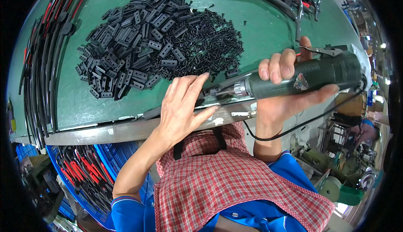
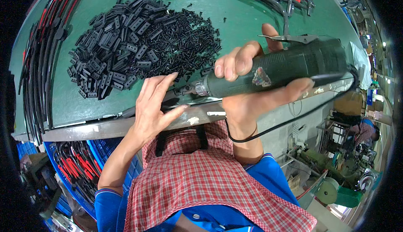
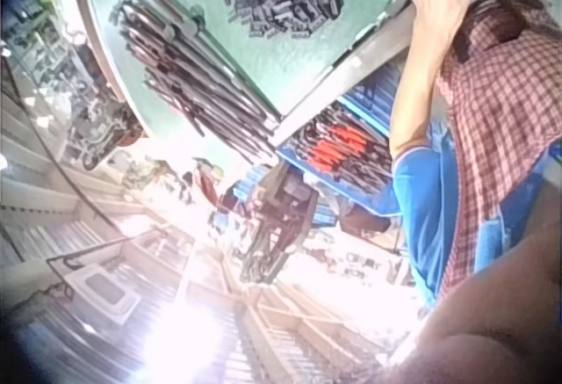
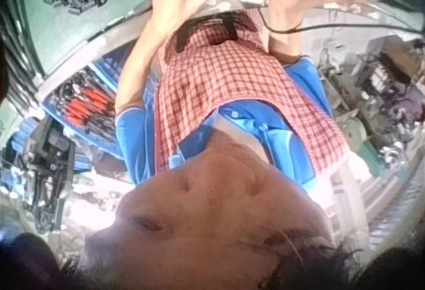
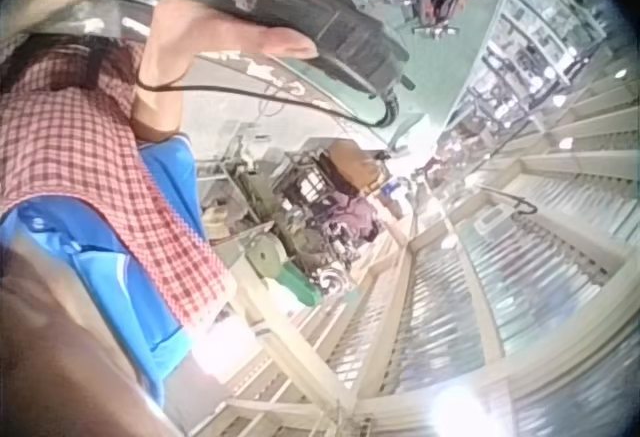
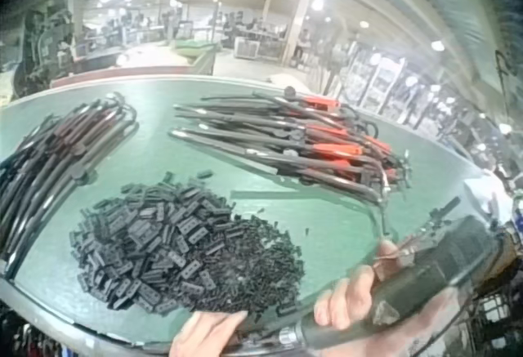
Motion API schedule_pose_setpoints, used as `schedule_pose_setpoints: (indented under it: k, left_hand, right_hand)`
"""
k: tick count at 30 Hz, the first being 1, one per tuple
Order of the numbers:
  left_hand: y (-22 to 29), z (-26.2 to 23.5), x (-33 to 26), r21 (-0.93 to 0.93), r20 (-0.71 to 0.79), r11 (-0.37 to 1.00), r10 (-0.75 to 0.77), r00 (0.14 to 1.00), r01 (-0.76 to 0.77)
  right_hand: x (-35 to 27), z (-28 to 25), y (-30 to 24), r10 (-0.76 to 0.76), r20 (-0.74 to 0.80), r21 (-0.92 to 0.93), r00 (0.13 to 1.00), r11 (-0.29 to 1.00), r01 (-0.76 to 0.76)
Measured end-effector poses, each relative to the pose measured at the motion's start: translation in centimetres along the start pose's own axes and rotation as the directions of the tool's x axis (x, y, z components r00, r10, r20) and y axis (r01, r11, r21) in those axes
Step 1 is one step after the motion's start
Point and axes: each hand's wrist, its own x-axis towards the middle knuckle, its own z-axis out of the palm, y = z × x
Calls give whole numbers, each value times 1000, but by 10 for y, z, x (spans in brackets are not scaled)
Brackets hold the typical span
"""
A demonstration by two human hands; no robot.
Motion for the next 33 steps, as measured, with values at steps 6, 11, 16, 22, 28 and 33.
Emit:
schedule_pose_setpoints:
  k: [6, 11, 16, 22, 28, 33]
  left_hand:
    - [-7, 0, -8, 47, 61, 997, -63, 996, 60]
    - [-14, 7, -12, -29, -15, 999, -42, 999, 41]
    - [-16, 5, -12, -21, -3, 999, -28, 1000, 28]
    - [-14, 7, -11, -23, 33, 999, -31, 999, 31]
    - [-1, -17, 10, 4, 148, 995, -98, 984, 99]
    - [-27, -116, -2, -379, 179, 694, -594, 784, 612]
  right_hand:
    - [-1, 21, 13, -9, 204, -213, 979, 976, 54]
    - [-4, 26, 28, 122, 323, -344, 938, 939, -4]
    - [7, 28, 34, 390, 454, -443, 801, 879, -176]
    - [14, -19, 8, 206, 143, 263, 968, 935, -238]
    - [-44, -51, -57, 114, -289, -1, 950, 993, -119]
    - [-58, -87, -66, -1, -694, -3, 720, 1000, -1]
